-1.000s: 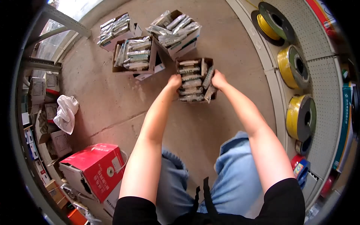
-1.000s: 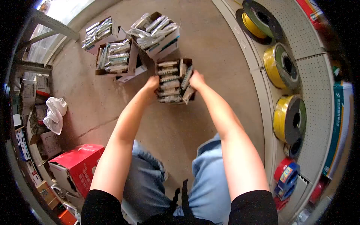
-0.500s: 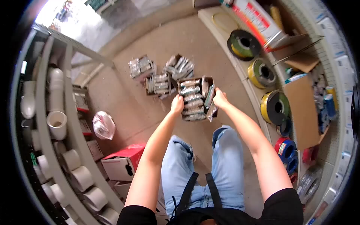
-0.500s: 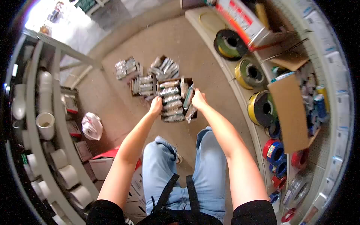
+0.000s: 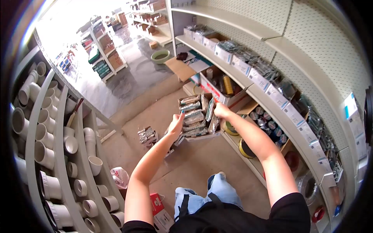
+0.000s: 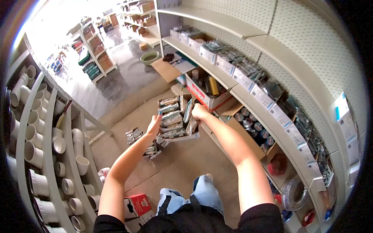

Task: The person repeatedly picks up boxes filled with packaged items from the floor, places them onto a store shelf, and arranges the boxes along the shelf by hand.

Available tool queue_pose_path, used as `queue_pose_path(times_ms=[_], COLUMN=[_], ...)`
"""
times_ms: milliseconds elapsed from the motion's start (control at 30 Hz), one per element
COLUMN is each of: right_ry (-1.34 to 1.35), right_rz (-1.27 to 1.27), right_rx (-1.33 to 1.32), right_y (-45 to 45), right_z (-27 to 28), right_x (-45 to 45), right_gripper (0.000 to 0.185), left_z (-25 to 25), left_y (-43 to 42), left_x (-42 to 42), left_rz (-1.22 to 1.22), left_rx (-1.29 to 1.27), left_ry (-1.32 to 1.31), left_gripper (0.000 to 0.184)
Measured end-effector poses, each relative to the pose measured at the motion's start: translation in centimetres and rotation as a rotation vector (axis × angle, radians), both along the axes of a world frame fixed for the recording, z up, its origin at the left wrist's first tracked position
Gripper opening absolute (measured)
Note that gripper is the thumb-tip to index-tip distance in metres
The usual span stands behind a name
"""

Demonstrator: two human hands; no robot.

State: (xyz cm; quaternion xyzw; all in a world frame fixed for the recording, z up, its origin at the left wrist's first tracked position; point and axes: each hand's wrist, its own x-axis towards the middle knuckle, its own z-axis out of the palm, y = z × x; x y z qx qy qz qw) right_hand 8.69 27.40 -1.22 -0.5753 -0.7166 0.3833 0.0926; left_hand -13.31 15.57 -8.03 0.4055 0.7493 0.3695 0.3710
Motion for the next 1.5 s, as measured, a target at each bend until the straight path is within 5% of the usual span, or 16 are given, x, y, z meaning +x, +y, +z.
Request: queue_pose_path(times_ms=[67,233,367,500,533,633,733,767,867,1100,1200,1300,1500], right_ry=[0.103,0.228,0.347,0.399,0.444,0.571,0.849,0.971,0.898,1.06,1.136,1.201,1.216], right_rz=[-0.074,-0.202,-0.254,-0.33,-0.335,-0.453,-0.328,-0.085,-0.26,-0.447,-0.576,-0.587,-0.64], right_rx=[-0.081,-0.168,-0.052,0.187,0.123,0.027,-0.004,0.027,0.251,0.46,0.442,0.548,0.589], right_y=[-0.7,2.2,-0.9,-1.1,-2.6,-5.6,-9.7,-11.2,-10.8,-14.5,-15.6,-16.5,-17.3], right_z=[7.6,12.0,17.2,17.5,18.5,20.3,21.7,22.5,21.4,24.0,25.5,26.9,29.6], right_x=[1.0,5.6,7.9,10.5,11.1,12.2,12.7,12.7,13.4,15.1,16.5,18.4,24.5], right_gripper=[0.03,0.024,0.029,0.035,0.057,0.074,0.083,0.089,0.097,0.072,0.06,0.046,0.047], left_z=[5.7,14.2,14.8,20.0,20.6,22.5,23.5,23.8,26.8,30.0,31.5,33.1,37.3], left_y=[1.0,0.8,2.1,1.3,1.5,1.9,3.0,3.2,1.8,2.5,2.8,2.6,1.2], left_x=[1.0,5.9,6.7,9.4,9.8,10.5,10.8,11.1,12.7,16.1,18.2,21.3,27.3], left_rz=[-0.011,-0.29,-0.334,-0.375,-0.397,-0.475,-0.459,-0.43,-0.468,-0.789,-0.771,-0.904,-1.045], left_rx=[0.191,0.495,0.448,0.558,0.544,0.521,0.354,0.295,0.276,0.565,0.461,0.514,0.396], left_ry=[-0.472,-0.759,-1.074,-1.041,-1.009,-0.948,-1.097,-1.094,-1.049,-0.871,-0.736,-0.921,-0.994], left_gripper=[0.054,0.054,0.059,0.056,0.057,0.059,0.055,0.048,0.05,0.072,0.08,0.075,0.075])
